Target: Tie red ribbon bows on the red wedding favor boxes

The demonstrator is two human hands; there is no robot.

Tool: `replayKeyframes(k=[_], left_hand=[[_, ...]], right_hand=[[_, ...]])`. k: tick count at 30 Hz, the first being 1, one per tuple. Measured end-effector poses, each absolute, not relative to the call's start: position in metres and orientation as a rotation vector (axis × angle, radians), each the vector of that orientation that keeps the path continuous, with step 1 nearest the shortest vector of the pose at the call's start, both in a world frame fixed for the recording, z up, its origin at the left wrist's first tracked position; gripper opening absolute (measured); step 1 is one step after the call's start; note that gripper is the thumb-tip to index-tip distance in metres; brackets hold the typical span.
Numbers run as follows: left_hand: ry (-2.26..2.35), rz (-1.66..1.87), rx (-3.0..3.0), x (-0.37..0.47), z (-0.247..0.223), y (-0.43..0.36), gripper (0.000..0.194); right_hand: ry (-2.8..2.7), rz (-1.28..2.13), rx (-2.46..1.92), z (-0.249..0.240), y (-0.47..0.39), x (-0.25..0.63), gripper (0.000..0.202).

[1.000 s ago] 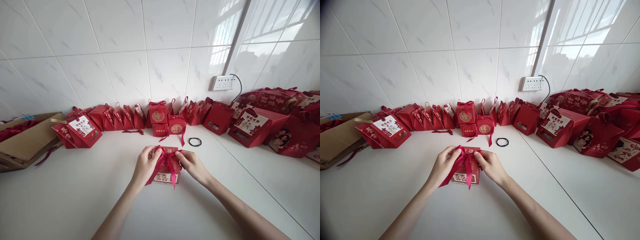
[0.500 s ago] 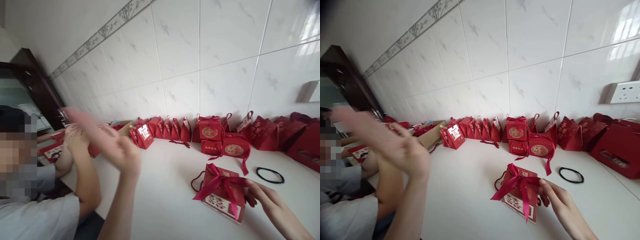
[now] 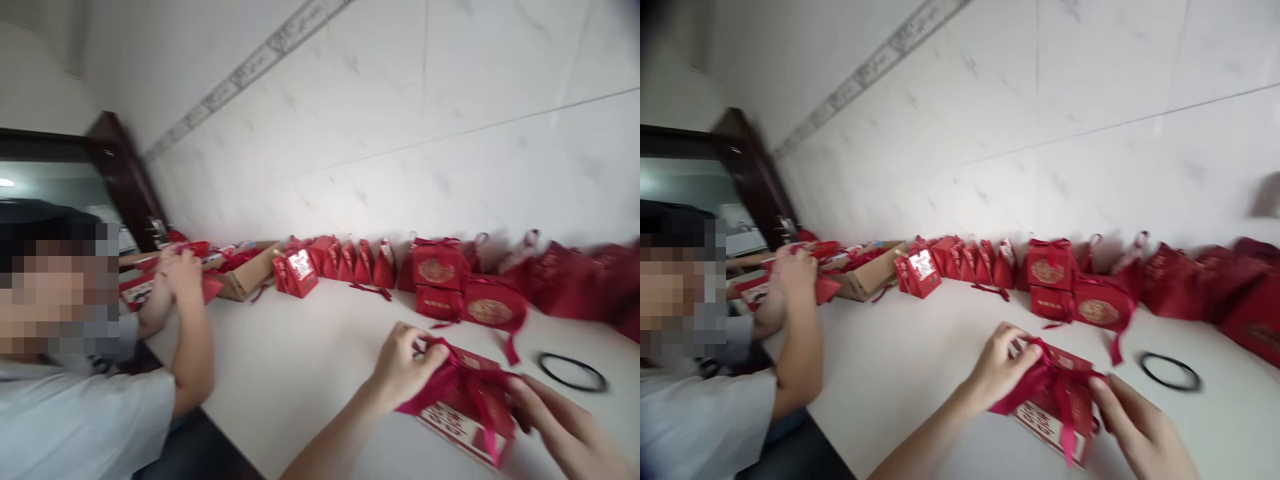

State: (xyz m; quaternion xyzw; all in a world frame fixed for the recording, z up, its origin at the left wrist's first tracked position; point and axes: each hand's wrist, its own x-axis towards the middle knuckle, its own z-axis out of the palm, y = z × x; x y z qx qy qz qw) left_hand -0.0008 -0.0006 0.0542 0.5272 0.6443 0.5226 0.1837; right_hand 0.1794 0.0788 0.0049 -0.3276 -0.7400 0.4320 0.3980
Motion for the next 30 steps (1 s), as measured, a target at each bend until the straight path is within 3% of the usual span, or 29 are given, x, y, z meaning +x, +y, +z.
replayKeyframes(k=[4, 14, 30], left_hand=[[1.649, 1.463, 1.427, 0.002, 0.056, -0.003, 0.019], [1.631, 1.484, 1.204, 0.008, 0.043, -0.013, 0.039], [1.658, 1.567, 1.147, 0.018, 0.039, -0.015, 0.032]], right_hand=[[-1.807, 1.182, -0.931, 0.041, 0.054, 0.167, 0.055], [-1.489, 1.586, -0.751, 0.036, 0.051, 0.166, 0.048], [-1.195, 1.866, -0.753, 0.034, 0.051, 0.166, 0.043]])
